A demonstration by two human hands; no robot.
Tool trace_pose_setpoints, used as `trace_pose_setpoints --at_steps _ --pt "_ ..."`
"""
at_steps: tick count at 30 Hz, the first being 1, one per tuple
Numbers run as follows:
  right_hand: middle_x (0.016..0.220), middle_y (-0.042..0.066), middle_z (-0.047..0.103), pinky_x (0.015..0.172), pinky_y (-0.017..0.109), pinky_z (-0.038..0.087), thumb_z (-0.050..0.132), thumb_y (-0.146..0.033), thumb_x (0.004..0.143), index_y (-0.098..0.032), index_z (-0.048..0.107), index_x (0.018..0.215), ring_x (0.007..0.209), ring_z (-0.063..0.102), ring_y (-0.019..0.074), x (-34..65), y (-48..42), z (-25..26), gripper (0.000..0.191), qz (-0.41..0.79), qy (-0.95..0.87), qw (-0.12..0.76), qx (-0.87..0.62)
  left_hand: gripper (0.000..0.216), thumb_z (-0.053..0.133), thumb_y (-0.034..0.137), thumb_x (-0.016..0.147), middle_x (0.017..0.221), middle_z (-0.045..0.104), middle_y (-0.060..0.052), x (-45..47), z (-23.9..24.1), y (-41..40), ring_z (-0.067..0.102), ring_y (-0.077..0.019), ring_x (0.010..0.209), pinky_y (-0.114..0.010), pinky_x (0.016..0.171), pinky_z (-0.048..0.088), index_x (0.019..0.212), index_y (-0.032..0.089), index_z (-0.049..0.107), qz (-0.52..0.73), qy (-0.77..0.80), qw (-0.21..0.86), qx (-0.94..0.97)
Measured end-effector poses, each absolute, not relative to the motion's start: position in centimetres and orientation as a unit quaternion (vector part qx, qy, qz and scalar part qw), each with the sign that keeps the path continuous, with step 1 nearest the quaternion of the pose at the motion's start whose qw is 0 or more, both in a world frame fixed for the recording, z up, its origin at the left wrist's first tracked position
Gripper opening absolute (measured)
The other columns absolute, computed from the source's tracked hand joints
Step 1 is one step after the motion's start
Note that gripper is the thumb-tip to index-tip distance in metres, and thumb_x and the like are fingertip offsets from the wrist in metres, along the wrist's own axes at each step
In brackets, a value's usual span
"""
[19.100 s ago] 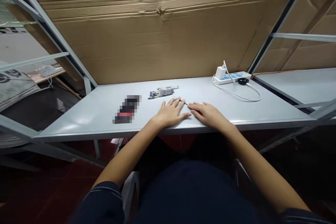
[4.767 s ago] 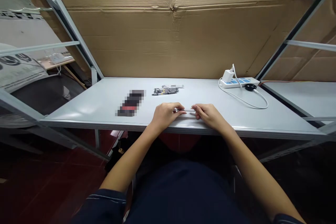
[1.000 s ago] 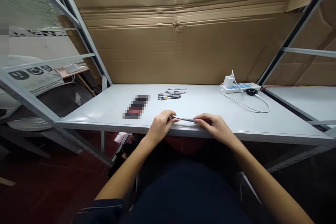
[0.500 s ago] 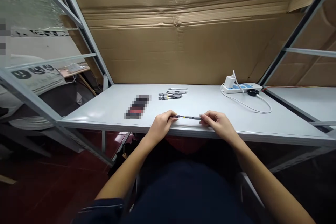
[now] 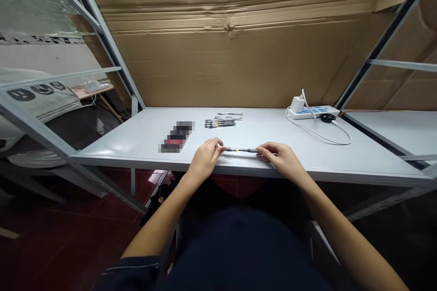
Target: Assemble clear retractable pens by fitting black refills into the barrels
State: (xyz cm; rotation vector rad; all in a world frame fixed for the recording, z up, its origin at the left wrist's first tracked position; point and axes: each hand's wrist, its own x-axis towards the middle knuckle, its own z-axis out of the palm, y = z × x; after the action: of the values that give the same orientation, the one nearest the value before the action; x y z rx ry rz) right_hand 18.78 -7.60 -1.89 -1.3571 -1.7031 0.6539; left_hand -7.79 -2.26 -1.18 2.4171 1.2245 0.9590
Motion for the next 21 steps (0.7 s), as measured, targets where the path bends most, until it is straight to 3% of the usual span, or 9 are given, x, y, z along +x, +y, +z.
trace_pose_setpoints --at_steps 2,4,8,12,18,21 --pt "0.081 0.005 0.076 0.072 0.035 0.051 0.060 -0.049 0.095 -0.022 0.077 0.090 0.076 0.068 0.0230 18.74 -7.52 -1.96 0.033 0.255 -0.677 0.419 -0.550 0.023 0.067 0.033 0.095 0.112 0.070 -0.006 -8.00 -1.14 -2.36 0.067 -0.0215 0.095 -0.033 0.085 0.053 0.115 0.022 0.067 0.330 0.414 0.138 0.837" --pt "0.089 0.006 0.079 0.077 0.036 0.052 0.063 -0.048 0.093 -0.022 0.078 0.093 0.083 0.070 0.0246 18.72 -7.44 -2.09 0.030 0.252 -0.677 0.415 -0.553 0.027 0.074 0.030 0.090 0.111 0.071 -0.004 -8.22 -1.09 -2.37 0.067 -0.0197 0.091 -0.031 0.084 0.054 0.115 0.022 0.068 0.325 0.406 0.146 0.842" --pt "0.096 0.006 0.080 0.082 0.036 0.053 0.066 -0.046 0.091 -0.023 0.078 0.092 0.092 0.071 0.0255 18.78 -7.35 -2.26 0.026 0.266 -0.683 0.411 -0.542 0.007 0.067 0.026 0.094 0.095 0.072 -0.002 -8.49 -1.00 -2.16 0.067 -0.0183 0.083 -0.032 0.082 0.053 0.095 0.022 0.072 0.314 0.396 0.155 0.849" --pt "0.096 0.006 0.080 0.082 0.036 0.054 0.069 -0.045 0.089 -0.023 0.078 0.091 0.092 0.071 0.0251 18.85 -7.38 -2.16 0.024 0.275 -0.681 0.418 -0.536 0.019 0.053 0.022 0.099 0.092 0.071 -0.004 -8.39 -1.08 -2.02 0.067 -0.0197 0.086 -0.033 0.084 0.052 0.089 0.021 0.069 0.310 0.387 0.152 0.855" --pt "0.099 0.005 0.079 0.085 0.037 0.052 0.070 -0.045 0.088 -0.024 0.076 0.091 0.095 0.070 0.0249 18.79 -7.43 -2.00 0.022 0.271 -0.678 0.424 -0.535 0.038 0.039 0.033 0.106 0.076 0.062 -0.004 -7.93 -1.28 -2.16 0.060 -0.0210 0.073 -0.036 0.077 0.049 0.074 0.021 0.057 0.319 0.403 0.141 0.846" --pt "0.099 0.005 0.079 0.082 0.036 0.052 0.064 -0.046 0.092 -0.024 0.076 0.094 0.094 0.070 0.0248 18.77 -7.41 -2.00 0.025 0.275 -0.684 0.409 -0.538 0.029 0.045 0.038 0.105 0.078 0.062 -0.002 -8.02 -1.18 -2.20 0.060 -0.0200 0.072 -0.034 0.074 0.049 0.086 0.021 0.059 0.321 0.406 0.153 0.842"
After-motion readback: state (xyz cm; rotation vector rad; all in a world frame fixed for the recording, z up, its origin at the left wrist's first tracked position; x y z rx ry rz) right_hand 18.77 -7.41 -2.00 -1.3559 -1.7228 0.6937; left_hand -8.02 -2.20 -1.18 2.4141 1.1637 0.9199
